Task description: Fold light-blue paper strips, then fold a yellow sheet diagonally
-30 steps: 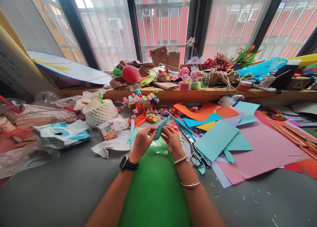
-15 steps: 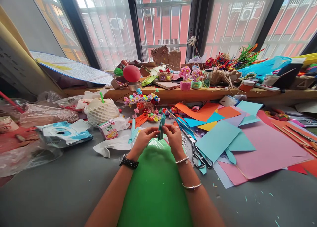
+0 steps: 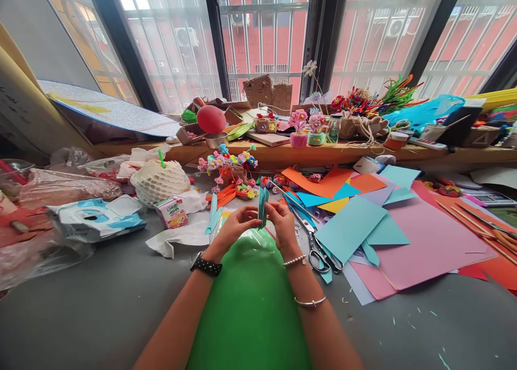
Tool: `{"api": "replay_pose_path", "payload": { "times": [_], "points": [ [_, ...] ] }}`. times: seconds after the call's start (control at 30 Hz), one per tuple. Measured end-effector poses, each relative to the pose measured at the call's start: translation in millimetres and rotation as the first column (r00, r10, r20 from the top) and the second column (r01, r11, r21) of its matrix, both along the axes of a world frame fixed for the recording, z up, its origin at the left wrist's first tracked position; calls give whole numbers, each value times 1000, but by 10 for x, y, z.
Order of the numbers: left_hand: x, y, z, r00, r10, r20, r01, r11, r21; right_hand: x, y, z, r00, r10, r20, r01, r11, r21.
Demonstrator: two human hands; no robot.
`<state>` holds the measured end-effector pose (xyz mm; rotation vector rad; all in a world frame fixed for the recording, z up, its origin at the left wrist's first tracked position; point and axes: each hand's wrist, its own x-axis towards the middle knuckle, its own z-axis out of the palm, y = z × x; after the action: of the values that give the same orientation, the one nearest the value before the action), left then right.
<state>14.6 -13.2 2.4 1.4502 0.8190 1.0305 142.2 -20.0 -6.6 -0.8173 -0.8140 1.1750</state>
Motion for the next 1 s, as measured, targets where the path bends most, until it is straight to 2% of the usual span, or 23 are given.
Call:
{"api": "replay_pose_path", "payload": {
  "times": [0.07,0.3,0.67,0.9,1.0],
  "points": [
    [-1,-1,0,999,-32,-18,32,999,21,4,5,-4,999,-2,44,2,1000,0],
    [33,-64,67,991,3,-133,16,990,140,5,8,-23,992,-11,123,9,1000,16],
    [43,-69,29,984,-15,-175,41,988,146,-32,-34,36,999,1,53,0,1000,-22],
    [39,-72,37,985,2,-173,26,987,158,-2,-31,21,982,-89,168,83,996,46],
    [33,-74,44,986,-26,-167,49,990,134,32,-13,4,962,-69,266,52,996,69]
  ]
}}
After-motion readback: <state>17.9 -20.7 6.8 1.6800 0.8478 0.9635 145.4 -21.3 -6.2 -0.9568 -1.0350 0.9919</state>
